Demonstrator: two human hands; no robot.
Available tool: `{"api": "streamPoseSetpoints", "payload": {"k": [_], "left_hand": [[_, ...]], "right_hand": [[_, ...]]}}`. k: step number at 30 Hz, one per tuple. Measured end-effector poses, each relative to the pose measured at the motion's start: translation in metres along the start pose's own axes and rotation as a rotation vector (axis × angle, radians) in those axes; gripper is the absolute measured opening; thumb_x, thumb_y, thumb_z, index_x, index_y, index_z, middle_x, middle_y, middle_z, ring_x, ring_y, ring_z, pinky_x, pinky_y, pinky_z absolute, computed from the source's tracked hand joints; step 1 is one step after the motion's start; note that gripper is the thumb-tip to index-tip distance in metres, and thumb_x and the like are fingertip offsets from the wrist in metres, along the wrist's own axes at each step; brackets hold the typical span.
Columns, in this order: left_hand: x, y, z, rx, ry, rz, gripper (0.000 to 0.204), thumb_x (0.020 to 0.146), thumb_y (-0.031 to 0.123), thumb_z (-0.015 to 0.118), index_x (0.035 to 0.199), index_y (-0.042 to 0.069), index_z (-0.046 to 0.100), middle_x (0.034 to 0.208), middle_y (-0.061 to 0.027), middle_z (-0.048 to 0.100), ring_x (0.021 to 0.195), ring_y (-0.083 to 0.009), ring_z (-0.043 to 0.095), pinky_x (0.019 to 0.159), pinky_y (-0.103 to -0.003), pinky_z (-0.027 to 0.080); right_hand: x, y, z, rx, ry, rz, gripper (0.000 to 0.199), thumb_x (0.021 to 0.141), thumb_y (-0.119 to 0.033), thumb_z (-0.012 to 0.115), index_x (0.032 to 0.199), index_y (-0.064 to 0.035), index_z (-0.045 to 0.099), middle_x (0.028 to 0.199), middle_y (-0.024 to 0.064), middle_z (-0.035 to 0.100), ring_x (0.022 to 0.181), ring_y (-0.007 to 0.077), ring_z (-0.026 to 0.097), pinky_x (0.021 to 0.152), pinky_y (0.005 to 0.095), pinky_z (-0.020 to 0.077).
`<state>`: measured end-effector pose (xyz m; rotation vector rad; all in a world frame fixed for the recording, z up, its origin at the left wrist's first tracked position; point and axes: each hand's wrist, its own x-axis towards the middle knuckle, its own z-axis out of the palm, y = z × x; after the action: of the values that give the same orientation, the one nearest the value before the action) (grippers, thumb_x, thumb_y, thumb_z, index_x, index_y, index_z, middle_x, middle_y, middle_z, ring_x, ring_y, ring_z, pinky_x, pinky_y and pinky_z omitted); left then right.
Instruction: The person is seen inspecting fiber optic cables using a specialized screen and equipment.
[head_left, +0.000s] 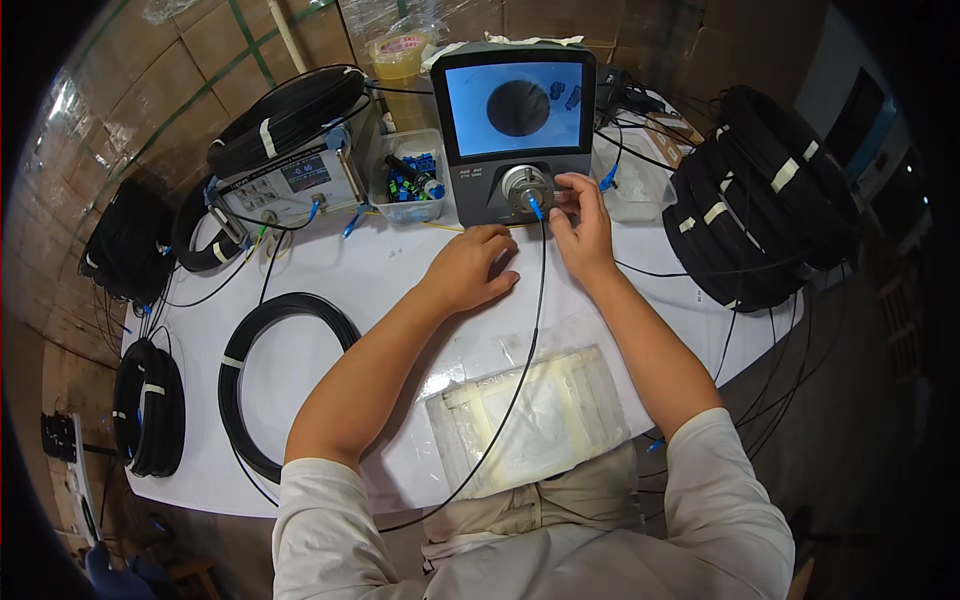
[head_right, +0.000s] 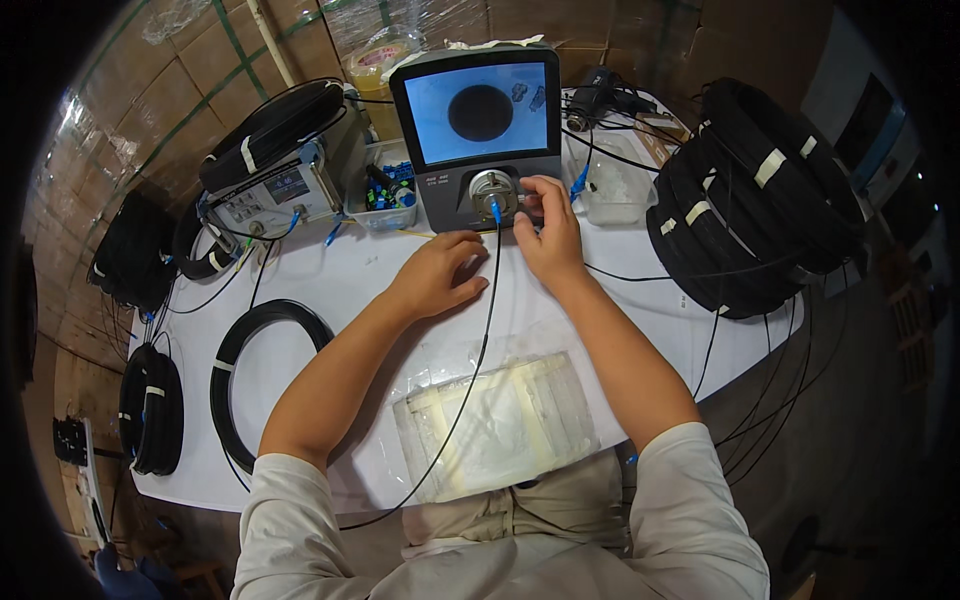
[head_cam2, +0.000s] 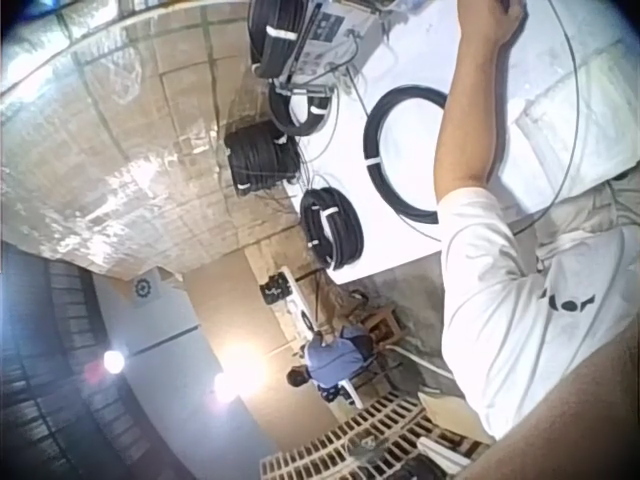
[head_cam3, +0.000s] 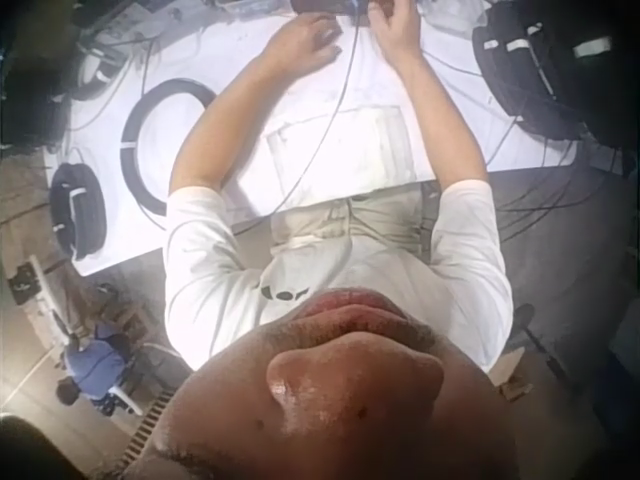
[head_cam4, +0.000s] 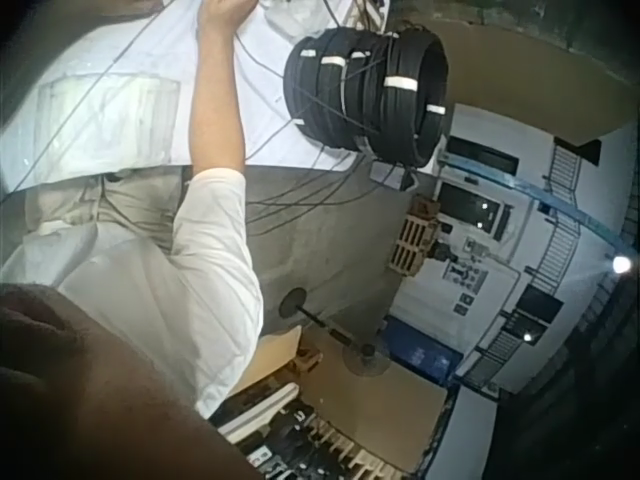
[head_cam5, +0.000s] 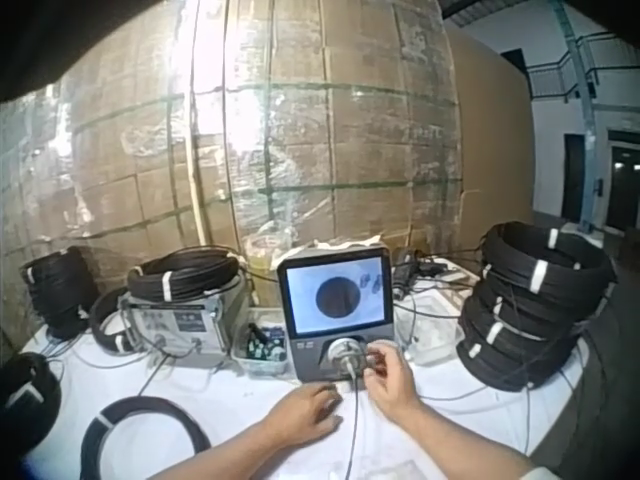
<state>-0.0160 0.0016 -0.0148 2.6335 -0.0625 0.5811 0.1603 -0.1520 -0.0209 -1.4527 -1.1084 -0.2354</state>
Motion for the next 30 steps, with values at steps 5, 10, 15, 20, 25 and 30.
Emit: {"api": "streamPoseSetpoints", "payload": {"k": [5,10,15,20,25,30], "left_hand": [[0.000,-0.003,0.002,0.030,-0.036,-0.001,0.045,0.087,0.029,0.080,0.120,-0.001,0.073,0.134,-0.0216,0.067,0.126,-0.0401,0.063,0.108,-0.046,0.051],[0.001,0.000,0.003,0.042,-0.023,0.010,0.048,0.087,0.033,0.079,0.120,-0.001,0.073,0.137,-0.0225,0.067,0.128,-0.0403,0.062,0.109,-0.047,0.051],[-0.002,-0.002,0.009,0.095,-0.020,0.026,0.049,0.090,0.034,0.077,0.125,-0.001,0.070,0.143,-0.0256,0.063,0.135,-0.0424,0.058,0.114,-0.050,0.047],[-0.002,-0.002,0.016,0.125,-0.039,0.016,0.057,0.093,0.039,0.074,0.134,0.001,0.064,0.151,-0.0301,0.056,0.140,-0.0466,0.052,0.118,-0.051,0.042],[-0.005,0.001,0.022,0.184,-0.086,-0.011,0.061,0.098,0.043,0.068,0.141,0.001,0.058,0.157,-0.0309,0.049,0.147,-0.0480,0.045,0.123,-0.053,0.036],[-0.005,0.003,0.020,0.185,-0.108,-0.013,0.061,0.099,0.039,0.067,0.146,0.001,0.057,0.158,-0.0315,0.047,0.147,-0.0492,0.044,0.124,-0.053,0.035]], "right_hand": [[0.003,-0.016,0.000,-0.131,-0.032,-0.110,0.055,0.081,0.001,0.076,0.133,-0.0037,0.059,0.134,0.0154,0.059,0.115,0.0318,0.065,0.098,0.0385,0.0549],[0.003,-0.015,-0.001,-0.202,-0.015,-0.253,0.056,0.082,-0.001,0.083,0.133,-0.0059,0.061,0.137,0.0153,0.060,0.119,0.0337,0.065,0.098,0.0396,0.0550],[0.004,-0.022,0.000,-0.254,-0.009,-0.320,0.053,0.083,-0.006,0.085,0.131,-0.0065,0.063,0.134,0.0163,0.062,0.120,0.0373,0.064,0.100,0.0424,0.0545],[0.006,-0.024,-0.001,-0.291,0.032,-0.357,0.049,0.082,-0.009,0.084,0.128,-0.0087,0.066,0.130,0.0140,0.063,0.118,0.0368,0.063,0.099,0.0435,0.0541],[0.007,-0.029,-0.004,-0.309,0.016,-0.414,0.046,0.083,-0.008,0.083,0.126,-0.0094,0.068,0.127,0.0129,0.065,0.119,0.0375,0.062,0.099,0.0450,0.0532],[0.007,-0.033,-0.004,-0.315,0.005,-0.426,0.044,0.083,-0.006,0.083,0.125,-0.0077,0.070,0.125,0.0114,0.067,0.118,0.0367,0.062,0.100,0.0447,0.0527]]}}
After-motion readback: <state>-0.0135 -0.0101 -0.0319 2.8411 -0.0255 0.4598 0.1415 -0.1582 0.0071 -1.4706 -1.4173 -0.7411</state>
